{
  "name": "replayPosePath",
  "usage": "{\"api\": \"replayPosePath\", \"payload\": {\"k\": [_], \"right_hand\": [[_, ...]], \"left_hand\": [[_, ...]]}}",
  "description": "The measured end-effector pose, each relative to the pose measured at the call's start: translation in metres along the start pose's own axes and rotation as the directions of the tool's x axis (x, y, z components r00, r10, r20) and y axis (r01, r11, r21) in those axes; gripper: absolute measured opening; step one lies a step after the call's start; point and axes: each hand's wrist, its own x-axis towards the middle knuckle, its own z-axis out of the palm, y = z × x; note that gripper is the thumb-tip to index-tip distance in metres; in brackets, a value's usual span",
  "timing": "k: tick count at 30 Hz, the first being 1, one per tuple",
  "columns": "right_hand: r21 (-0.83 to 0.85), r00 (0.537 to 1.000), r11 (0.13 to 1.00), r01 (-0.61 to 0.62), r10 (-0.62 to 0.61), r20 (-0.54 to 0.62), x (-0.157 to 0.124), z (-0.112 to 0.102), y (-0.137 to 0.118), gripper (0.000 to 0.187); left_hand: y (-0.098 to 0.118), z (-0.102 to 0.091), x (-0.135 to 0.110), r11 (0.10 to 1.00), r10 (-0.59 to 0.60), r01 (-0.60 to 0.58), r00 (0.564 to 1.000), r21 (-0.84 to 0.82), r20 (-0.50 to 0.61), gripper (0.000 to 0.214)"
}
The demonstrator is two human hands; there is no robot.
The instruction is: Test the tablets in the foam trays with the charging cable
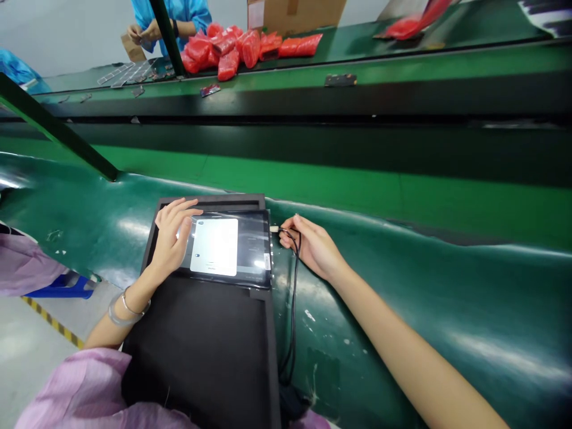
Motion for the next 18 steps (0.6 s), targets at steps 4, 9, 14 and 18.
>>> {"api": "replayPosePath", "payload": {"k": [4, 9, 14, 18], "right_hand": [[0.010, 1.000, 1.000, -0.003, 0.003, 0.002, 0.0003, -0.0011, 0.0006, 0.030], [0.017, 1.000, 1.000, -0.008, 0.008, 0.003, 0.0005, -0.0010, 0.0007, 0.029], [0.018, 1.000, 1.000, -0.012, 0.012, 0.013, 0.0001, -0.0015, 0.0001, 0.028], [0.016, 1.000, 1.000, -0.018, 0.018, 0.024, -0.0009, -0.0009, -0.0021, 0.029]], "left_hand": [[-0.0014, 0.0010, -0.0010, 0.997, -0.052, 0.054, 0.998, -0.057, 0.037, 0.034], [-0.0048, 0.0018, -0.0028, 0.994, -0.074, 0.078, 0.995, -0.070, 0.064, 0.034], [-0.0051, 0.0024, -0.0011, 0.994, -0.100, 0.103, 0.994, -0.046, 0.046, 0.034], [-0.0044, -0.0059, -0.0010, 0.995, -0.084, 0.085, 0.996, 0.044, -0.018, 0.032]]}}
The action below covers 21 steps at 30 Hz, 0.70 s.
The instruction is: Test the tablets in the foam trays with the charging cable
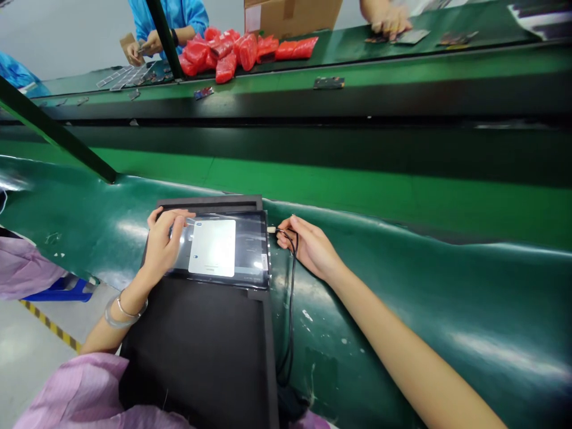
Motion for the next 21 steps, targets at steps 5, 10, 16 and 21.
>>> {"api": "replayPosePath", "payload": {"k": [5, 10, 16, 21], "right_hand": [[0.013, 1.000, 1.000, -0.006, 0.006, 0.016, 0.001, -0.001, -0.001, 0.029], [0.022, 1.000, 1.000, -0.010, 0.009, 0.019, 0.002, -0.003, 0.000, 0.029], [0.005, 1.000, 1.000, -0.015, 0.015, 0.019, 0.000, 0.000, -0.003, 0.029], [-0.006, 1.000, 1.000, -0.015, 0.015, 0.022, 0.000, 0.001, -0.004, 0.031]], "left_hand": [[-0.023, -0.020, -0.020, 0.983, 0.082, -0.088, 0.996, 0.164, 0.041, 0.023], [-0.054, -0.035, -0.048, 0.964, 0.078, -0.162, 0.930, 0.211, 0.359, 0.051], [-0.040, -0.041, -0.045, 0.972, 0.116, -0.152, 0.974, 0.182, 0.194, 0.055], [-0.017, -0.027, -0.027, 0.947, 0.251, -0.298, 0.918, 0.116, 0.308, 0.054]]}}
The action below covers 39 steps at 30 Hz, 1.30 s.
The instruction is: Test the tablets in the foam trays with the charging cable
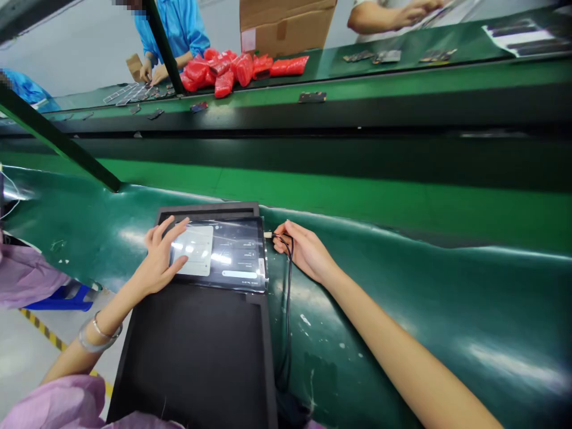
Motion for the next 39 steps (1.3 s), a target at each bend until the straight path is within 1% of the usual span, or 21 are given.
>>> {"api": "replayPosePath", "payload": {"k": [3, 5, 7, 9, 11, 13, 14, 16, 19, 23, 25, 28, 30, 33, 36, 39], "right_hand": [[-0.003, 1.000, 1.000, 0.007, -0.007, 0.005, -0.001, 0.000, 0.000, 0.032], [-0.006, 1.000, 1.000, 0.016, -0.016, 0.008, -0.001, 0.000, 0.000, 0.034], [-0.009, 1.000, 1.000, 0.028, -0.028, 0.009, -0.001, 0.000, 0.001, 0.035], [-0.007, 0.999, 0.999, 0.042, -0.042, 0.011, -0.002, 0.000, 0.001, 0.036], [-0.004, 0.999, 0.999, 0.051, -0.051, 0.015, -0.002, -0.001, 0.002, 0.036], [0.000, 0.998, 0.998, 0.055, -0.055, 0.021, -0.002, -0.001, 0.002, 0.037], [0.002, 0.998, 0.999, 0.054, -0.054, 0.025, -0.002, -0.001, 0.002, 0.037], [0.001, 0.998, 0.999, 0.048, -0.048, 0.030, -0.003, 0.000, 0.001, 0.039], [-0.023, 0.999, 0.999, 0.032, -0.031, 0.031, -0.005, 0.001, 0.000, 0.042], [-0.109, 1.000, 0.994, -0.003, 0.004, 0.011, -0.006, 0.005, 0.000, 0.046], [-0.167, 1.000, 0.986, -0.021, 0.021, -0.003, -0.005, 0.008, -0.001, 0.047], [-0.265, 0.999, 0.963, -0.049, 0.041, -0.035, -0.003, 0.013, 0.000, 0.046], [-0.326, 0.997, 0.944, -0.060, 0.045, -0.055, -0.001, 0.017, 0.001, 0.047], [-0.386, 0.998, 0.921, -0.059, 0.041, -0.054, 0.004, 0.019, 0.001, 0.050], [-0.398, 0.997, 0.915, -0.062, 0.039, -0.066, 0.006, 0.010, -0.007, 0.049], [-0.370, 0.986, 0.928, -0.042, -0.020, -0.163, -0.008, -0.015, -0.029, 0.051]], "left_hand": [[0.011, 0.010, 0.016, 0.997, 0.080, -0.078, 0.991, -0.021, 0.107, 0.058], [0.018, 0.017, 0.025, 0.996, 0.093, -0.090, 0.980, -0.022, 0.175, 0.060], [0.025, 0.019, 0.032, 0.996, 0.084, -0.080, 0.973, -0.025, 0.213, 0.059], [0.031, 0.016, 0.037, 0.996, 0.087, -0.077, 0.966, -0.048, 0.243, 0.049], [0.039, 0.009, 0.040, 0.990, 0.117, -0.090, 0.949, -0.106, 0.291, 0.036], [0.047, 0.002, 0.043, 0.981, 0.150, -0.098, 0.933, -0.170, 0.327, 0.030], [0.052, -0.001, 0.045, 0.977, 0.160, -0.103, 0.931, -0.186, 0.327, 0.029], [0.060, -0.003, 0.051, 0.977, 0.167, -0.118, 0.942, -0.179, 0.290, 0.028], [0.069, 0.002, 0.066, 0.980, 0.174, -0.146, 0.959, -0.136, 0.223, 0.026], [0.074, 0.019, 0.093, 0.987, 0.146, -0.128, 0.968, -0.099, 0.205, 0.032], [0.077, 0.030, 0.108, 0.990, 0.128, -0.113, 0.968, -0.082, 0.215, 0.042], [0.083, 0.048, 0.125, 0.989, 0.139, -0.124, 0.961, -0.079, 0.238, 0.060], [0.088, 0.058, 0.133, 0.989, 0.142, -0.126, 0.959, -0.080, 0.246, 0.065], [0.092, 0.067, 0.136, 0.992, 0.119, -0.103, 0.963, -0.077, 0.242, 0.069], [0.094, 0.071, 0.133, 0.994, 0.083, -0.066, 0.972, -0.084, 0.222, 0.071], [0.097, 0.074, 0.129, 0.992, 0.067, -0.046, 0.979, -0.114, 0.191, 0.074]]}}
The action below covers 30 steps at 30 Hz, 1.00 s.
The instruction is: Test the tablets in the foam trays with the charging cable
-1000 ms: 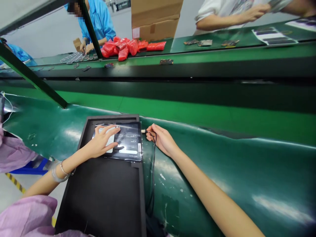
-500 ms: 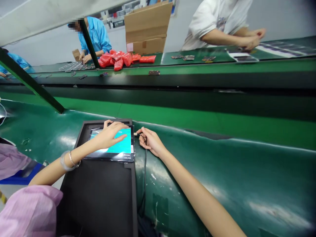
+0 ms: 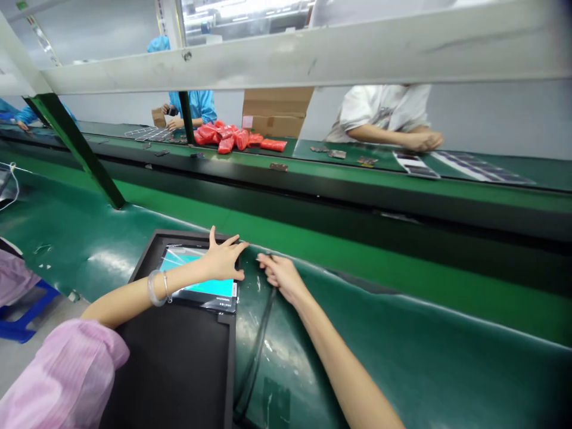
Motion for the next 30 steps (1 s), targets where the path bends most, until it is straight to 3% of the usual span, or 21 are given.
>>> {"api": "replayPosePath", "payload": {"k": [3, 6, 9, 12, 15, 17, 21, 27, 30], "right_hand": [[0.040, 0.996, 0.999, 0.004, 0.000, -0.088, -0.032, -0.042, -0.010, 0.049], [0.081, 0.996, 0.994, -0.072, 0.075, -0.040, -0.072, -0.070, -0.007, 0.048], [0.164, 0.992, 0.979, -0.120, 0.124, -0.016, -0.091, -0.081, 0.006, 0.052], [0.379, 0.983, 0.912, -0.160, 0.183, -0.025, -0.087, -0.081, 0.018, 0.046], [0.468, 0.971, 0.860, -0.203, 0.238, -0.015, -0.076, -0.074, 0.022, 0.042], [0.493, 0.960, 0.838, -0.233, 0.278, -0.019, -0.073, -0.068, 0.024, 0.041], [0.572, 0.951, 0.786, -0.234, 0.308, -0.035, -0.072, -0.050, 0.028, 0.040], [0.585, 0.964, 0.772, -0.249, 0.254, 0.074, -0.061, -0.002, 0.031, 0.040], [0.522, 0.952, 0.798, -0.302, 0.282, 0.119, -0.061, 0.011, 0.033, 0.041]], "left_hand": [[-0.001, -0.004, -0.008, 0.998, -0.003, 0.000, 0.998, -0.056, -0.055, 0.081], [-0.021, -0.022, -0.028, 0.990, -0.082, 0.062, 0.983, -0.124, -0.162, 0.072], [-0.070, -0.049, -0.063, 0.960, -0.248, 0.194, 0.922, -0.201, -0.296, 0.058], [-0.132, -0.065, -0.109, 0.898, -0.417, 0.313, 0.827, -0.308, -0.377, 0.058], [-0.178, -0.057, -0.145, 0.832, -0.511, 0.337, 0.777, -0.441, -0.369, 0.062], [-0.195, -0.043, -0.153, 0.794, -0.535, 0.302, 0.760, -0.528, -0.370, 0.063], [-0.214, -0.020, -0.129, 0.731, -0.566, 0.203, 0.714, -0.651, -0.413, 0.054], [-0.234, -0.015, -0.060, 0.655, -0.611, 0.113, 0.661, -0.747, -0.435, 0.038], [-0.237, -0.009, -0.040, 0.609, -0.646, 0.076, 0.624, -0.790, -0.439, 0.036]]}}
